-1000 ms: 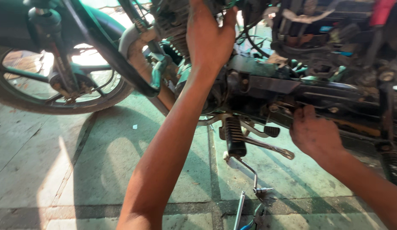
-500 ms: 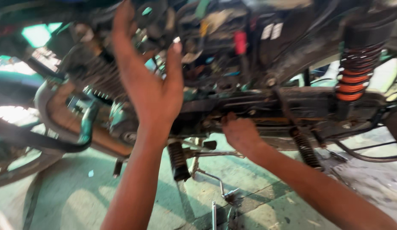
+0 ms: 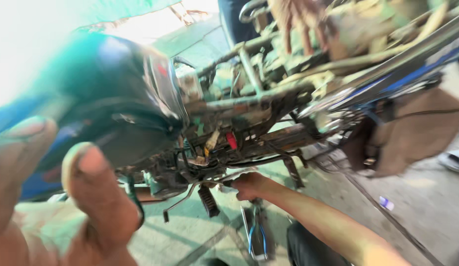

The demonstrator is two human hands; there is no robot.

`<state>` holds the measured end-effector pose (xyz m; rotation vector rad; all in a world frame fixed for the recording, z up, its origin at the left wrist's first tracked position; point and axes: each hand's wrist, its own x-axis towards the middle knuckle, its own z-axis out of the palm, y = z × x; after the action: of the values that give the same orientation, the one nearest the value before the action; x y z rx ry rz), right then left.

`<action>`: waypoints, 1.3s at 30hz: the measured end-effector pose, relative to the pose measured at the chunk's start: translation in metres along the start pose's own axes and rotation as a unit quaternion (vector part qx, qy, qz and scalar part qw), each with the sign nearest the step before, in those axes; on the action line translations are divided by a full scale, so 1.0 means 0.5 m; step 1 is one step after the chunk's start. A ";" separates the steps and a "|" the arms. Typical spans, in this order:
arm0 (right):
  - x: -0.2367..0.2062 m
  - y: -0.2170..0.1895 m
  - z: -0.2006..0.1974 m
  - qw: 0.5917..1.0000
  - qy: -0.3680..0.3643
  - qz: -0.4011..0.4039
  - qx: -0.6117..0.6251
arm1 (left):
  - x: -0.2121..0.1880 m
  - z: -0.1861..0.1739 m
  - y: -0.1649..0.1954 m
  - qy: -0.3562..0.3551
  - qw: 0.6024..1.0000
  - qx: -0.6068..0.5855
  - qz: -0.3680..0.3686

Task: The person is repairing a motorcycle engine. They use pliers to adjust components near the engine and handle various wires and parts within the exposed frame.

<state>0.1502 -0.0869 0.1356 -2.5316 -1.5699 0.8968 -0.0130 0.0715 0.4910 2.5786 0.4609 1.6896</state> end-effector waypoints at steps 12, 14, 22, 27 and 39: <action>-0.661 -0.153 -0.093 0.930 0.062 0.183 0.312 | 0.253 -0.113 0.055 -0.472 0.858 0.079 -0.187; -0.742 -0.154 -0.114 0.898 0.042 0.264 0.349 | 0.254 -0.141 0.045 -0.479 0.861 0.083 -0.148; -0.817 -0.077 -0.286 0.661 0.267 0.349 0.608 | 0.253 -0.215 -0.045 -0.409 0.909 0.072 -0.036; -0.708 -0.019 -0.488 0.588 0.351 0.278 0.673 | 0.237 -0.192 -0.044 -0.386 0.915 0.099 -0.056; -0.465 0.222 -0.678 0.501 0.254 0.182 0.807 | 0.271 -0.174 0.004 -0.403 0.882 0.206 -0.129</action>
<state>0.3295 -0.2440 0.4886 -1.2286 0.2895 0.7637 -0.0410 0.0924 0.6483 2.9839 1.1022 0.3597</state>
